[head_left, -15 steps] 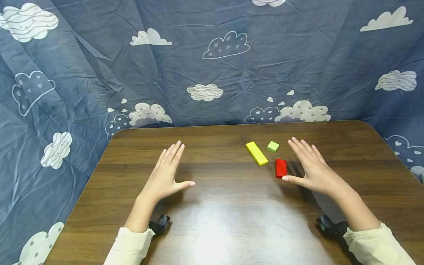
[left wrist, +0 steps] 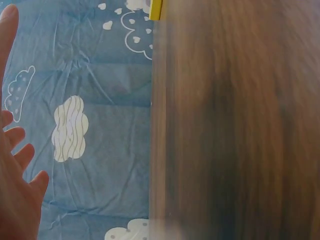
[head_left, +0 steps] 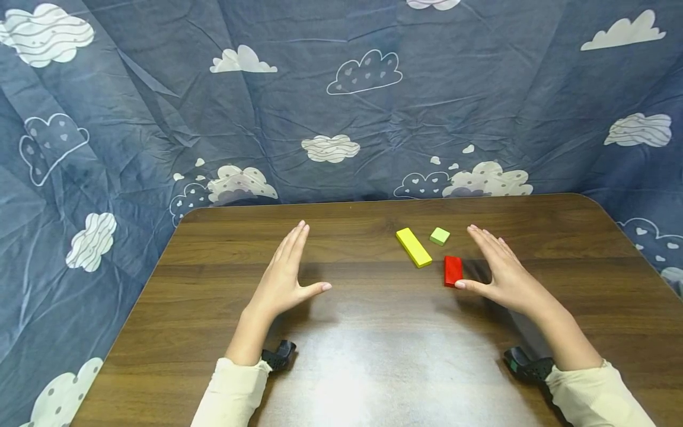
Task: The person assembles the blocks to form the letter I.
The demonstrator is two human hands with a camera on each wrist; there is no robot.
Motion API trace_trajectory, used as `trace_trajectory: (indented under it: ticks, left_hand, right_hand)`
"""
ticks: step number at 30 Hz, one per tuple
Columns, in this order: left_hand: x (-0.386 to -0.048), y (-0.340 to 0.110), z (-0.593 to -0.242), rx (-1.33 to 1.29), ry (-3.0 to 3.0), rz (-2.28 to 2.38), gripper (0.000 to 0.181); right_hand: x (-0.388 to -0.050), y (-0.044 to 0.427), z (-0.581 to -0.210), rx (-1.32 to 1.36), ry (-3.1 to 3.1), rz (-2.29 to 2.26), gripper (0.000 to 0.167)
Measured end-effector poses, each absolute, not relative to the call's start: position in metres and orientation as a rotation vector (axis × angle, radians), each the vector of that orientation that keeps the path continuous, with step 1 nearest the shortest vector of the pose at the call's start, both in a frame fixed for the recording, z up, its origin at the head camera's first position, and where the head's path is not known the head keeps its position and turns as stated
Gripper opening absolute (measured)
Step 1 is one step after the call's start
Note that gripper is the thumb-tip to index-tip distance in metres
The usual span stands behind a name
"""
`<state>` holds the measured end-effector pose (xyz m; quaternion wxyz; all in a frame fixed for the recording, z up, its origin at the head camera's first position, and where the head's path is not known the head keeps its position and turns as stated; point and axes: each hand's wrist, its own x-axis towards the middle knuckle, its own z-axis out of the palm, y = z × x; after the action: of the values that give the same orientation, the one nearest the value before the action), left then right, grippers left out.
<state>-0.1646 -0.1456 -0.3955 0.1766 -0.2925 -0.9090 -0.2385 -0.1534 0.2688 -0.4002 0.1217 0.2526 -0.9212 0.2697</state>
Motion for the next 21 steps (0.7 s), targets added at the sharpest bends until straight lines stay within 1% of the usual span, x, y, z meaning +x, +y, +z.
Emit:
trace_trajectory:
  ticks: [4, 12, 21]
  left_hand:
    - [-0.167, -0.14, -0.397, -0.793, -2.582, -0.744, 0.108]
    - [-0.171, -0.129, -0.402, -0.757, -2.595, -0.861, 0.108]
    - [-0.177, -0.116, -0.409, -0.704, -2.606, -0.993, 0.112]
  right_hand:
    - [-0.155, 0.269, -0.403, 0.756, -2.678, 0.835, 0.101]
    - [-0.156, 0.271, -0.41, 0.634, -2.785, 0.943, 0.101]
    - [-0.16, 0.275, -0.423, 0.585, -2.782, 1.018, 0.097]
